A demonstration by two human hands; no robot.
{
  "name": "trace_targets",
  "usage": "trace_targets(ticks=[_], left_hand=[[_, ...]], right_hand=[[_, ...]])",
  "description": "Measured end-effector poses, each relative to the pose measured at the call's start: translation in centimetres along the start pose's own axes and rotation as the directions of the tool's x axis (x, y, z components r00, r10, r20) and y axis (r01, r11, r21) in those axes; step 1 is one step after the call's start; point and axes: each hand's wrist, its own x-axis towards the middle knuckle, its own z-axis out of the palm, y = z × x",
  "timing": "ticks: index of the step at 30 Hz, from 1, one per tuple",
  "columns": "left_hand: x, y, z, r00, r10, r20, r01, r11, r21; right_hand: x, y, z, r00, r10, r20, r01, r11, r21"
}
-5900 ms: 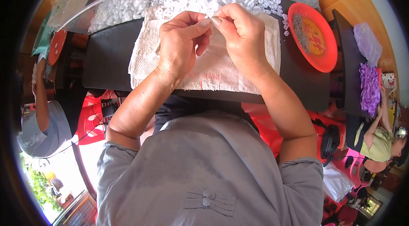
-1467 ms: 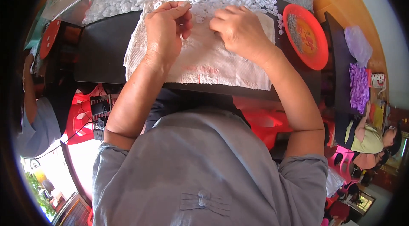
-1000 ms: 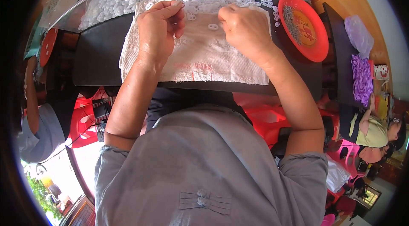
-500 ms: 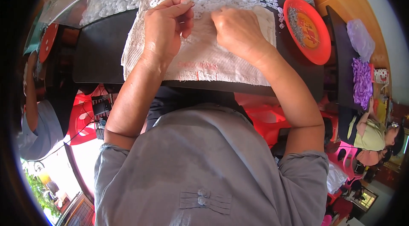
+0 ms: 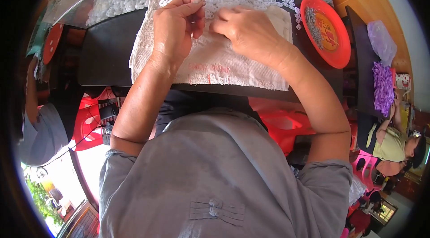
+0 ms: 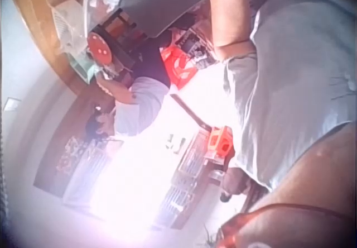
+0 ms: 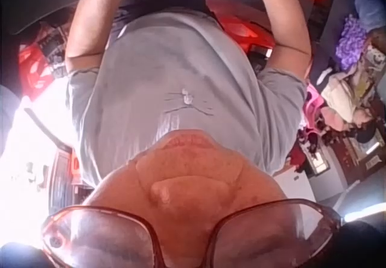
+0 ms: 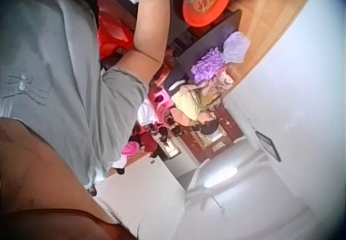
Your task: Assembling small white plastic components at a manual workstation.
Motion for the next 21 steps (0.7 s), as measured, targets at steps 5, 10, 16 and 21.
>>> trace_targets(ticks=[5,10,16,21], left_hand=[[0.0,0.1,0.0,1.000,-0.013,0.007,0.013,1.000,0.015],[-0.1,0.0,0.3,1.000,-0.003,-0.003,0.003,0.998,-0.055],[-0.1,-0.2,0.4,1.000,-0.028,0.001,0.028,0.999,-0.045],[-0.1,0.0,0.2,1.000,-0.017,0.001,0.017,0.999,-0.046]], right_hand=[[0.7,0.5,0.0,0.989,-0.088,0.117,0.102,0.987,-0.123],[0.5,0.5,-0.2,0.988,0.004,0.152,0.020,0.987,-0.157],[0.4,1.3,-0.7,0.992,-0.020,0.122,0.032,0.995,-0.099],[0.5,2.2,-1.0,0.991,-0.008,0.137,0.019,0.996,-0.085]])
